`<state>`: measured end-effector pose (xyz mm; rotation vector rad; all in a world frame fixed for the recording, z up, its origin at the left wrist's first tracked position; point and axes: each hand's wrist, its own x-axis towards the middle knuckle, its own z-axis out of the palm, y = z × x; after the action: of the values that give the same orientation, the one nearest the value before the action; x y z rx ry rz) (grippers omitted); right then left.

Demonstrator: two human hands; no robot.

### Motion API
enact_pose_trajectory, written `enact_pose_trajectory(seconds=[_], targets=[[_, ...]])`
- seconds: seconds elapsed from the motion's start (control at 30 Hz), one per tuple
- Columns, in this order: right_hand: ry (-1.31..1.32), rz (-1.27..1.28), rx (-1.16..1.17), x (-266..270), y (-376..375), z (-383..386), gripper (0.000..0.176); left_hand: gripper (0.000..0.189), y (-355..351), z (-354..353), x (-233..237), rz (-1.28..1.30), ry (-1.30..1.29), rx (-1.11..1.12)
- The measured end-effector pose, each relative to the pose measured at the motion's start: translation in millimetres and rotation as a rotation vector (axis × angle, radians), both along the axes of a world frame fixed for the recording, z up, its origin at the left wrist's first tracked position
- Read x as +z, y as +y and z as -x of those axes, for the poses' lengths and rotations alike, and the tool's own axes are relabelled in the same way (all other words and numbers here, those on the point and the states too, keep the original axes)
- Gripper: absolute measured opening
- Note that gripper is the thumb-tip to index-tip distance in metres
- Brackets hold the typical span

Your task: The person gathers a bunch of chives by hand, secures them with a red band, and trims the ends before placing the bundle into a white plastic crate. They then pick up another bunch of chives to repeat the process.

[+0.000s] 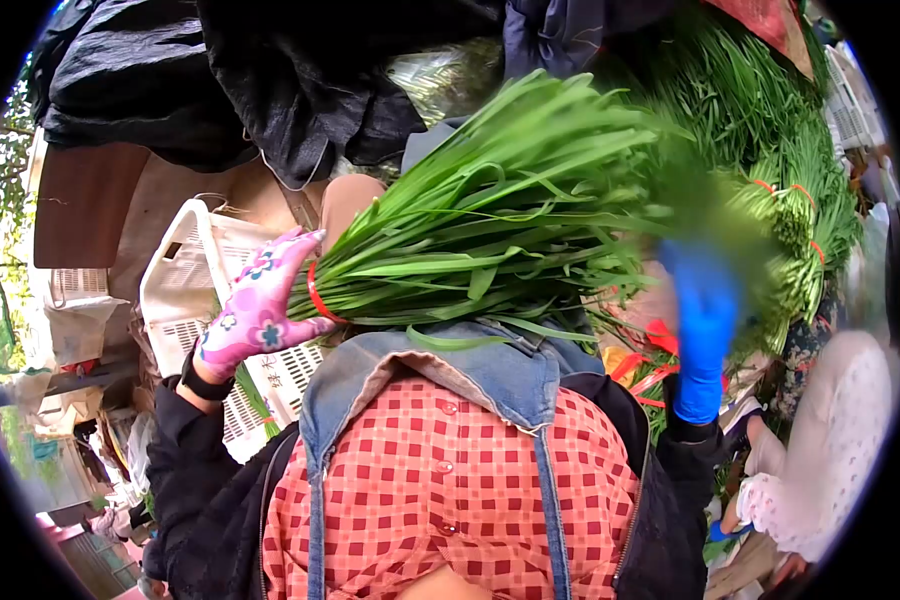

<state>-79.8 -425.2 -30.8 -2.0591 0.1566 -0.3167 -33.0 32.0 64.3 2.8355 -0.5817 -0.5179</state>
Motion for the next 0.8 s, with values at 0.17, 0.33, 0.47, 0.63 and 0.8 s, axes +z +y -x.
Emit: enact_pose_trajectory(seconds=[0.17, 0.33, 0.47, 0.63, 0.8], targets=[[-0.214, -0.097, 0.107, 25.4, 27.2, -3.7, 0.024, 0.116, -8.4, 3.8, -51.6, -0.037, -0.116, -0.064], [-0.194, -0.154, 0.055, 12.7, 20.5, -1.8, 0.023, 0.116, -13.2, -7.7, -55.2, 0.187, -0.026, 0.003], [-0.175, -0.098, 0.082, 20.2, 19.5, -3.5, 0.023, 0.103, -2.5, -44.6, -36.5, 0.362, 0.212, -0.023], [-0.167, -0.154, 0.078, 13.6, 14.7, -6.7, 0.022, 0.089, 28.8, -66.6, -22.4, 0.702, 1.157, 0.232], [-0.037, -0.19, 0.096, 3.3, 15.4, -3.3, 0.022, 0.088, 40.3, -51.6, -25.3, 0.734, 1.202, 0.287]])
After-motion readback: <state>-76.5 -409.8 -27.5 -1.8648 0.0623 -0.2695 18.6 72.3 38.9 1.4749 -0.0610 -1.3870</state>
